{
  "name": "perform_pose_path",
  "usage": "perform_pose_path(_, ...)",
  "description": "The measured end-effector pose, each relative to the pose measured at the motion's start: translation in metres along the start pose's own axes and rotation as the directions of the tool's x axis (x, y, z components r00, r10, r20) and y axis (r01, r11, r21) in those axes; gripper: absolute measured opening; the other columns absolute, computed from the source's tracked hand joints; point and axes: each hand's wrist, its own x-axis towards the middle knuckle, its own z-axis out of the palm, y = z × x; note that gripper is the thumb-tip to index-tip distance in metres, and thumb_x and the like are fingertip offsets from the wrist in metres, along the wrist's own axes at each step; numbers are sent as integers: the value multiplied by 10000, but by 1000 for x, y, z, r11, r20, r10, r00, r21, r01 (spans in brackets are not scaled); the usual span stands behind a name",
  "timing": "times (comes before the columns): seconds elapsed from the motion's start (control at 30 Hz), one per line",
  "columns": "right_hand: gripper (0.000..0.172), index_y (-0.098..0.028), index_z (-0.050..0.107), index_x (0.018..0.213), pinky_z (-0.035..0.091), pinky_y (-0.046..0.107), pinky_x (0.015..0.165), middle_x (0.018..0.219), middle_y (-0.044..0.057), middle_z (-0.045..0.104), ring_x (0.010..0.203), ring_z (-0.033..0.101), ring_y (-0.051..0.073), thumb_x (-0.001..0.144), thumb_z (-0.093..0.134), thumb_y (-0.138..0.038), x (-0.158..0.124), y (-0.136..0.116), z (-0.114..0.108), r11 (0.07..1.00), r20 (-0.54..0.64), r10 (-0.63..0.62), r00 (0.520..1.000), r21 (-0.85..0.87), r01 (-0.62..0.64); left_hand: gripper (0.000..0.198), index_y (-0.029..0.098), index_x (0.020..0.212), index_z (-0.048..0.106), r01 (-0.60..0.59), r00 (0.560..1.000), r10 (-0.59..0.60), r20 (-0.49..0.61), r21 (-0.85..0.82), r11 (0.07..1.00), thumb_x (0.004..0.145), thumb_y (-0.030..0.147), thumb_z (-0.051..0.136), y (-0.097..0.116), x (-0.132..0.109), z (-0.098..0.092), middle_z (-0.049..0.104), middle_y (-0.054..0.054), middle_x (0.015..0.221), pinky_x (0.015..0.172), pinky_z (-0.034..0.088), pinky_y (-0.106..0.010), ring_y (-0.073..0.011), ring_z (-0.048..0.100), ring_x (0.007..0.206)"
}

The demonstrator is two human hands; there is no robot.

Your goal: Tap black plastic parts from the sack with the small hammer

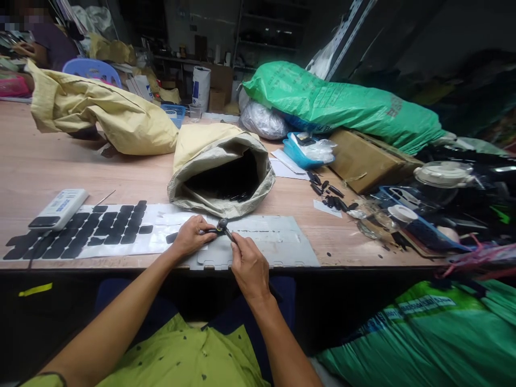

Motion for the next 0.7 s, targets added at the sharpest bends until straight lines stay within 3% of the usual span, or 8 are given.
perform_pose_path(0.27,328,-238,649,1222,508,315,896,1093,57,700,995,658,195,957,463,-290,4,-12,-1,1000,-33,-9,999,26,10,191,281,968,787,47,998,-47,36,6,999,780,294,755,1,2,-2,538,-5,743,729,383,-298,-184,494,825)
perform_pose_path(0.5,314,-253,663,1193,500,288,830,1058,41,707,952,656,187,940,480,-281,5,-14,4,1000,78,-4,997,-2,4,105,262,873,779,75,996,-75,57,9,997,778,300,751,6,1,-6,541,0,731,724,384,-293,-183,499,821)
perform_pose_path(0.7,318,-263,677,1182,446,286,749,1007,43,698,899,616,189,919,499,-260,47,9,-2,986,-88,9,996,-167,-23,191,230,923,773,68,997,-67,34,-27,997,744,298,773,4,1,-4,611,-8,783,756,416,-306,-189,532,842)
